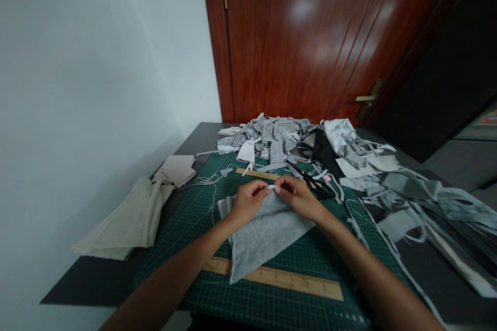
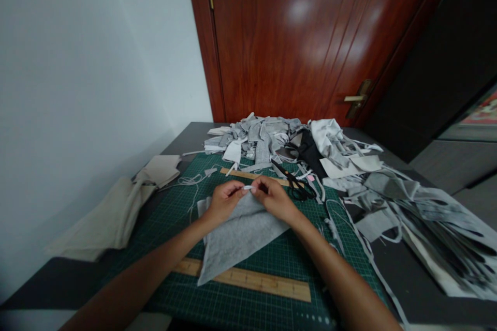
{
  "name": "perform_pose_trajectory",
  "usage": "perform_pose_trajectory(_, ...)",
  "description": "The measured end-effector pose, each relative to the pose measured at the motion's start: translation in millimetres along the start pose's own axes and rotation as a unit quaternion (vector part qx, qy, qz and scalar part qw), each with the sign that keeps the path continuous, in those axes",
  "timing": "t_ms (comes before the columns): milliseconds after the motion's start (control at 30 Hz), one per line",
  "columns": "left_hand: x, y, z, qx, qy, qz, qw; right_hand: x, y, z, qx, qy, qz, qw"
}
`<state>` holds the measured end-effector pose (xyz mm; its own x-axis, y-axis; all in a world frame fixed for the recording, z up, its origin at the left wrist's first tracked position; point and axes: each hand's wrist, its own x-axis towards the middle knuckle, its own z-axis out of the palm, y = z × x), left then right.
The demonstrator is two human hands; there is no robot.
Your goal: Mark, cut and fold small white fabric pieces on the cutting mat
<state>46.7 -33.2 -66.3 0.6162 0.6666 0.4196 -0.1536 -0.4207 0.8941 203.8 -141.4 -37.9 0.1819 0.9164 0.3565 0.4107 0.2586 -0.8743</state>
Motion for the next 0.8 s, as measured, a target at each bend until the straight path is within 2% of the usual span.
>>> perform_pose_trajectory(233, -1.2, 5.0, -1.5, -0.017, 0.026, 0.0, 1.0, -3.3, -1.3, 15.6, -0.006, 0.06, -0.027, 0.998)
perform_pose_trajectory(400, -0.3, 8.9, -1.3, -0.019, 0.042, -0.003, 0.999, -5.5, -6.6, 21.5, -0.038, 0.076, -0.027, 0.996)
perform_pose_trajectory(600, 0.0, 12.2, -1.7, 0.0, 0.04, -0.005, 0.999, -6.5, -7.0, 27.8, -0.053, 0.098, -0.033, 0.993)
perform_pose_trajectory(800, 3.9, 12.0, -5.6, -0.009, 0.006, -0.014, 1.0, -8.3, -8.1, 25.5, -0.066, 0.08, -0.034, 0.994)
